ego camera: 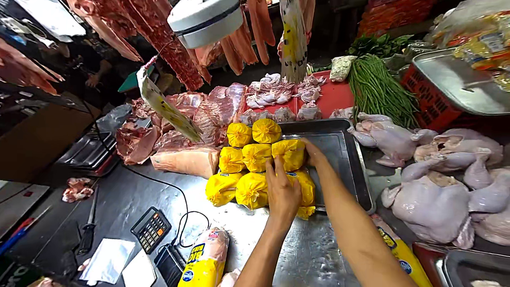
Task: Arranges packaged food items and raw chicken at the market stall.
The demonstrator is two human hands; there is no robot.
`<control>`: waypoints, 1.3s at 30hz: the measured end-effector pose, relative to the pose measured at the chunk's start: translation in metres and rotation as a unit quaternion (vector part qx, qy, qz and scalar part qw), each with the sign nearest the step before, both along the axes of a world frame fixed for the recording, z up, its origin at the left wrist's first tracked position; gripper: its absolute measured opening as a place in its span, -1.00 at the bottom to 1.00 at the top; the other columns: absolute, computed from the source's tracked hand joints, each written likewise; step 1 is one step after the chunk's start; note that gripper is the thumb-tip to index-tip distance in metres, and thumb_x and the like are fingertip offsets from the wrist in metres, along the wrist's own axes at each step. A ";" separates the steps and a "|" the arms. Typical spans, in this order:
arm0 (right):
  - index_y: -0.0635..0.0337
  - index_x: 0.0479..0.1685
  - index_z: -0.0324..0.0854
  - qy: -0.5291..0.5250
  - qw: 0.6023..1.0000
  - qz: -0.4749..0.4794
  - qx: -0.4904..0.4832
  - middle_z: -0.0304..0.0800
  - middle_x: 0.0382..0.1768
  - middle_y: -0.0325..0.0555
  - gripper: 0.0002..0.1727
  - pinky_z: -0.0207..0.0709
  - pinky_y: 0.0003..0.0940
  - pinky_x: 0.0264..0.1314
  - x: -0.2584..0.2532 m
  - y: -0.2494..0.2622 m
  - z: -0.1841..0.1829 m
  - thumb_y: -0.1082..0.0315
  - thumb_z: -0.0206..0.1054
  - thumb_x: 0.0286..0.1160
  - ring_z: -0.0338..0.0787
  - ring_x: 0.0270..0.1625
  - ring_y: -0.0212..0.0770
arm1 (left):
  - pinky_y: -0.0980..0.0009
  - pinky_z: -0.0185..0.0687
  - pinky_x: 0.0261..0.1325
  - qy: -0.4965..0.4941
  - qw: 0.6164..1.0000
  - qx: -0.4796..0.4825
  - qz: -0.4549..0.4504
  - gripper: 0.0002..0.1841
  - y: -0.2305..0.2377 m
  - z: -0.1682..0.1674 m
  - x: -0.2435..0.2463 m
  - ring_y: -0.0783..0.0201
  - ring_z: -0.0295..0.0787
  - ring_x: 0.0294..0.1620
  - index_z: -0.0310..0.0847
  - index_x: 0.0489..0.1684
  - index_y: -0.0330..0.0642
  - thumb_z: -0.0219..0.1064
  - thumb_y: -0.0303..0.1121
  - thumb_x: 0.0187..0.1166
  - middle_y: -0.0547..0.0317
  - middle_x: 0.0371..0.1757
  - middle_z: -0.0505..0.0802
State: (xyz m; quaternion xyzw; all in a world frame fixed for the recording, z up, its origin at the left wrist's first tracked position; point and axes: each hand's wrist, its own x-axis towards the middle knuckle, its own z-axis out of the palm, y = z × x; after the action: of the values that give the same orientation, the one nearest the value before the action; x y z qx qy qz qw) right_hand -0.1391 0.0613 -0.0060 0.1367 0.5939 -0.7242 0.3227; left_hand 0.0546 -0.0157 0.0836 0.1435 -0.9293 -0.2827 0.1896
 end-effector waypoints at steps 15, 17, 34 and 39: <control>0.31 0.75 0.25 0.186 0.949 0.090 0.236 0.51 0.55 0.35 -0.40 0.47 0.12 0.60 0.209 0.076 0.040 0.29 0.13 0.76 0.59 0.55 0.16 | -0.37 0.62 0.20 -0.114 0.988 -0.048 -0.097 -0.39 -0.034 0.006 -0.079 -0.54 0.58 0.33 0.61 0.50 -0.03 0.47 -0.49 0.34 -0.58 0.48 0.49; 0.38 0.44 0.56 0.197 0.953 0.054 0.224 0.68 0.34 0.31 -0.56 0.58 0.10 0.44 0.217 0.046 0.050 0.33 0.16 0.70 0.71 0.37 0.12 | -0.37 0.63 0.19 -0.119 0.986 -0.054 -0.099 -0.41 -0.027 0.012 -0.077 -0.54 0.59 0.31 0.63 0.46 -0.06 0.47 -0.51 0.32 -0.58 0.50 0.48; -0.12 0.97 -0.19 0.087 0.738 0.257 0.617 0.02 0.76 0.54 0.55 0.20 0.55 0.53 0.295 0.162 0.048 -0.46 0.68 -0.19 0.30 0.61 0.63 | -0.21 0.71 0.18 -0.148 0.983 -0.082 -0.067 -0.38 -0.028 -0.006 -0.064 -0.44 0.56 0.43 0.60 0.52 0.11 0.37 -0.55 0.36 -0.44 0.61 0.44; -0.04 0.94 -0.06 0.130 0.840 0.104 0.517 0.16 0.71 0.49 0.43 0.49 0.43 0.43 0.337 0.144 0.030 -0.18 0.77 -0.10 0.44 0.56 0.53 | -0.24 0.75 0.08 -0.132 0.985 -0.082 -0.073 -0.42 -0.035 -0.010 -0.066 -0.46 0.60 0.37 0.60 0.50 0.08 0.38 -0.52 0.40 -0.47 0.55 0.48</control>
State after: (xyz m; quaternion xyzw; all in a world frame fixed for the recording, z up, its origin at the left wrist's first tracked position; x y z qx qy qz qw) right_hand 0.1984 0.2056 0.0241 0.1256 0.9294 -0.2853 0.1979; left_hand -0.0109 -0.0504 0.0734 0.0956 -0.9741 -0.1972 0.0553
